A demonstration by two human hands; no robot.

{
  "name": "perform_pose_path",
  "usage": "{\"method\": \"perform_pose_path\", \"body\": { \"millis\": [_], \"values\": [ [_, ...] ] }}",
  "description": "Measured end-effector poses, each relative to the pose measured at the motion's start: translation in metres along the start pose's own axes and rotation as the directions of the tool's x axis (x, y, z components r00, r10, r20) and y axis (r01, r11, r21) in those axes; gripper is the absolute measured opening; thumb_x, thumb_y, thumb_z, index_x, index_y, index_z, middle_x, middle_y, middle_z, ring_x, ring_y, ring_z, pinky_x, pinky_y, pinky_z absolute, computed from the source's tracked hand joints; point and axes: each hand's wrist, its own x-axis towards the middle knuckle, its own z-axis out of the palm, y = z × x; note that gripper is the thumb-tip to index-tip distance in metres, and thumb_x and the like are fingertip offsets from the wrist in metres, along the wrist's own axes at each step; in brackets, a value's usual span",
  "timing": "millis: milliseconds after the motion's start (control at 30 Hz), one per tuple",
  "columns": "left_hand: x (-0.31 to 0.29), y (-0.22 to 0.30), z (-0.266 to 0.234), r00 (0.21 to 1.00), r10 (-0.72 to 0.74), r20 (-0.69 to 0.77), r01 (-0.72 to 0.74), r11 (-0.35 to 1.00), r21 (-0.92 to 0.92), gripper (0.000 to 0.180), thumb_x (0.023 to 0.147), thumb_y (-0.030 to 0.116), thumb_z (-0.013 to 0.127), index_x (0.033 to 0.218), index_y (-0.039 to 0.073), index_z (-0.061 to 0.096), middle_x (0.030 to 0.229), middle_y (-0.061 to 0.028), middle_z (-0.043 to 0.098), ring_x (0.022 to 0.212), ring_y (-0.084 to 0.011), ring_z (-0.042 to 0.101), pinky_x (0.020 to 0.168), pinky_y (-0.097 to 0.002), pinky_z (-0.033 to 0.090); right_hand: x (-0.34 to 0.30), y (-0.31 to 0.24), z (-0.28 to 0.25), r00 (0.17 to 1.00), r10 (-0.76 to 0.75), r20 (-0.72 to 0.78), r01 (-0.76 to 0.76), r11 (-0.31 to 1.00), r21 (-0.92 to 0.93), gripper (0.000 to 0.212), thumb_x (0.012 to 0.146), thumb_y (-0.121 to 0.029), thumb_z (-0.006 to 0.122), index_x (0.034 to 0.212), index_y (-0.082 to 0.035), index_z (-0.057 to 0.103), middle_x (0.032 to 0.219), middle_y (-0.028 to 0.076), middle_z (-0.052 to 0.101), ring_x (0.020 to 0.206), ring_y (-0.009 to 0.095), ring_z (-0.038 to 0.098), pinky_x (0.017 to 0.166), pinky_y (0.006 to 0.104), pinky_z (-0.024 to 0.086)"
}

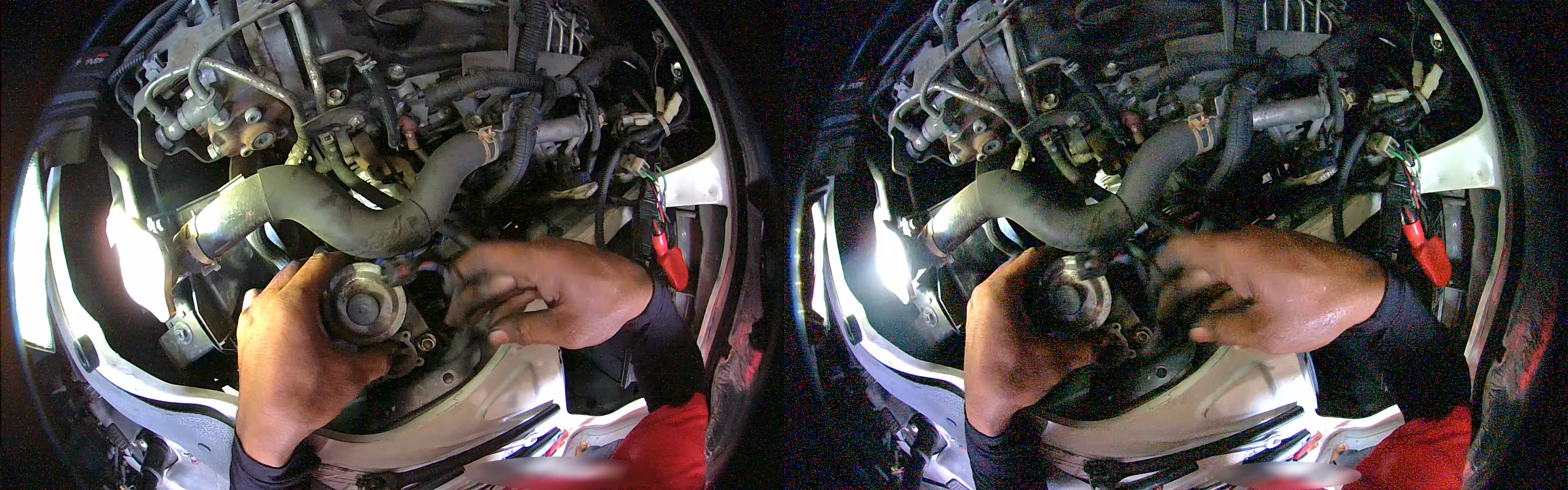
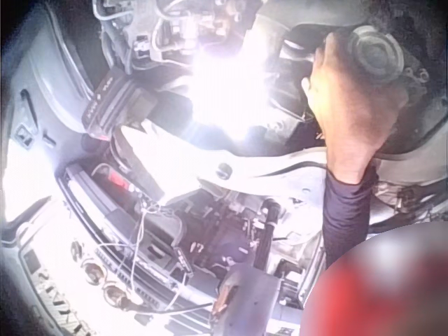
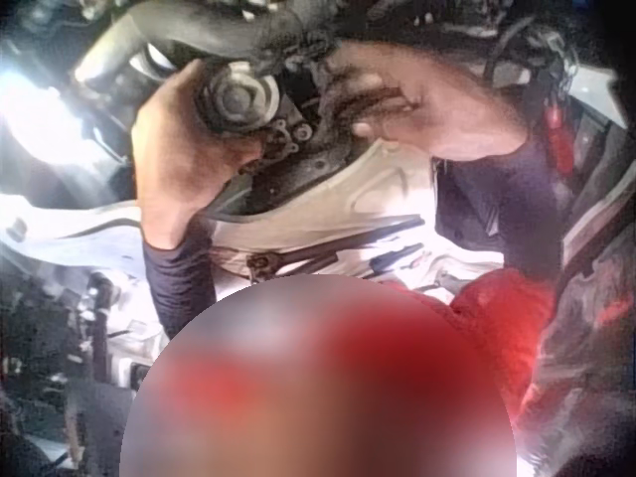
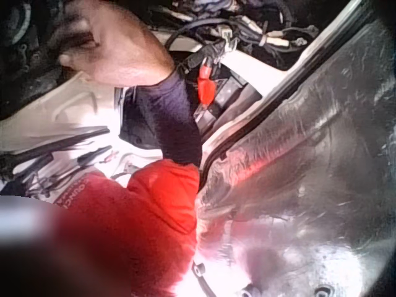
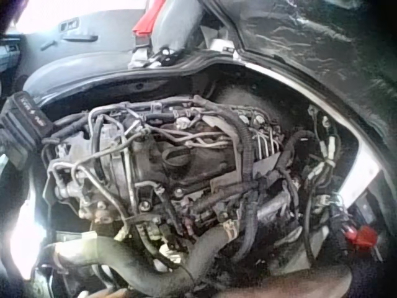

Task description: The person removes a car alternator from the engine bay, then installs a replacement alternator by aligning it and securing it with bolts. They also reconnect electrical connectors and hoses during the process.

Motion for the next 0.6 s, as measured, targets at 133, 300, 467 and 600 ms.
{"method": "perform_pose_path", "body": {
  "millis": [133,300,467,600],
  "values": [
    [0.001,0.002,0.0,1.0,0.02,-0.02,-0.02,1.0,-0.001,0.064,0.052,0.019,0.089,0.112,0.007,0.069,0.101,-0.0171,0.071,0.097,-0.0399,0.068,0.087,-0.0475,0.051,0.016,0.006,-0.018,0.948,-0.2,0.247,0.318,0.581,-0.749,0.067,0.074,0.006,0.064,0.14,0.0,0.056,0.135,0.027,0.062,0.127,0.043,0.059,0.105,0.0478,0.051],
    [0.001,0.005,-0.001,0.999,-0.024,0.032,0.024,1.0,-0.014,0.069,0.052,0.016,0.088,0.117,0.007,0.07,0.105,-0.0179,0.072,0.1,-0.0396,0.069,0.09,-0.0469,0.052,0.029,0.009,0.003,0.969,-0.221,0.108,0.201,0.453,-0.869,0.062,0.077,0.003,0.061,0.138,0.007,0.053,0.132,0.026,0.06,0.118,0.042,0.063,0.098,0.0485,0.054],
    [0.0,0.003,0.0,0.999,0.032,0.0,-0.032,0.999,-0.037,0.071,0.05,0.015,0.088,0.119,0.007,0.07,0.104,-0.0178,0.073,0.099,-0.0392,0.069,0.09,-0.0466,0.053,0.047,0.012,0.013,0.982,-0.129,0.135,0.178,0.429,-0.885,0.033,0.077,-0.002,0.066,0.109,0.005,0.063,0.105,0.021,0.066,0.105,0.04,0.067,0.087,0.0497,0.055],
    [-0.001,0.0,0.001,0.999,0.048,-0.017,-0.049,0.999,-0.023,0.067,0.051,0.015,0.087,0.115,0.007,0.069,0.1,-0.0171,0.072,0.096,-0.0391,0.068,0.087,-0.0472,0.052,0.051,0.019,0.006,0.964,-0.149,0.222,0.264,0.383,-0.885,0.018,0.077,-0.006,0.069,0.093,0.002,0.067,0.095,0.021,0.069,0.101,0.041,0.068,0.085,0.0516,0.055]
  ]
}}
